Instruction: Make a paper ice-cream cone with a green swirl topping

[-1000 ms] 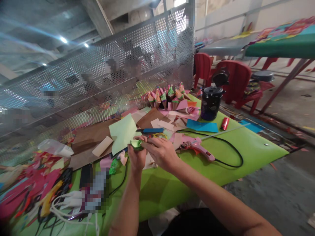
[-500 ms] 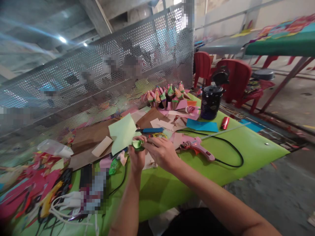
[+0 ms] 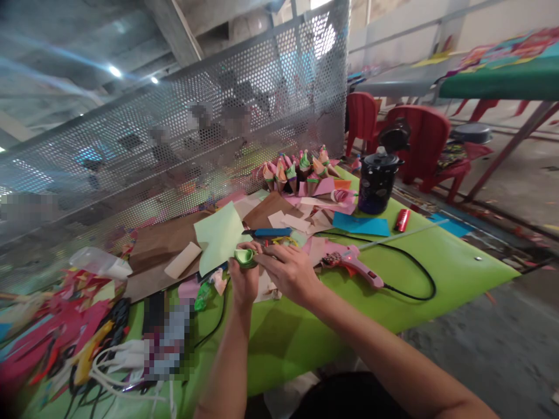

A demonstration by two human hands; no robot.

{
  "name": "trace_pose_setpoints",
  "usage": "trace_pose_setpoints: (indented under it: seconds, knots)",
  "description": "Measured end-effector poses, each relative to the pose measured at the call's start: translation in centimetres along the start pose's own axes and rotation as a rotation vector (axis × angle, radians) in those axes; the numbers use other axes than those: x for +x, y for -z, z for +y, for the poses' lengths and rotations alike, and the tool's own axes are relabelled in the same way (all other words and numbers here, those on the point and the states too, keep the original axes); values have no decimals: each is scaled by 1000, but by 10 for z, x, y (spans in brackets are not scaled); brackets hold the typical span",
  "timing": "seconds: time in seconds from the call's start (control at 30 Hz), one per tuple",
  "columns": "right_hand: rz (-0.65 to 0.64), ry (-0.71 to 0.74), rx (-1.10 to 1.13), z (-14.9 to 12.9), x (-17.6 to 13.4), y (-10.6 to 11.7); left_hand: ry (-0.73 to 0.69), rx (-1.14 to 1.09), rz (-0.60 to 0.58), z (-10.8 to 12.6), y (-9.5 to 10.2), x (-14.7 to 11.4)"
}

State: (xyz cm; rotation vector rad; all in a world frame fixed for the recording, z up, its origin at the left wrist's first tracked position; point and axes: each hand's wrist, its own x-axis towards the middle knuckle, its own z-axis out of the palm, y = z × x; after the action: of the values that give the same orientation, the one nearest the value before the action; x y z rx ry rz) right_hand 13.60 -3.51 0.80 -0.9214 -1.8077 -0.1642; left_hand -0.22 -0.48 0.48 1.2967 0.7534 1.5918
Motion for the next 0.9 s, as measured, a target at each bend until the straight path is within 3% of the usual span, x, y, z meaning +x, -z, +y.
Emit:
trace_pose_setpoints:
  seconds: [0.6,0.9]
  knots:
    - [24,-13,27,1,2,-5,37,51,-23,2,1,-1]
    - [-50,72,-81,3,10,4,34,51,-58,4,0,0]
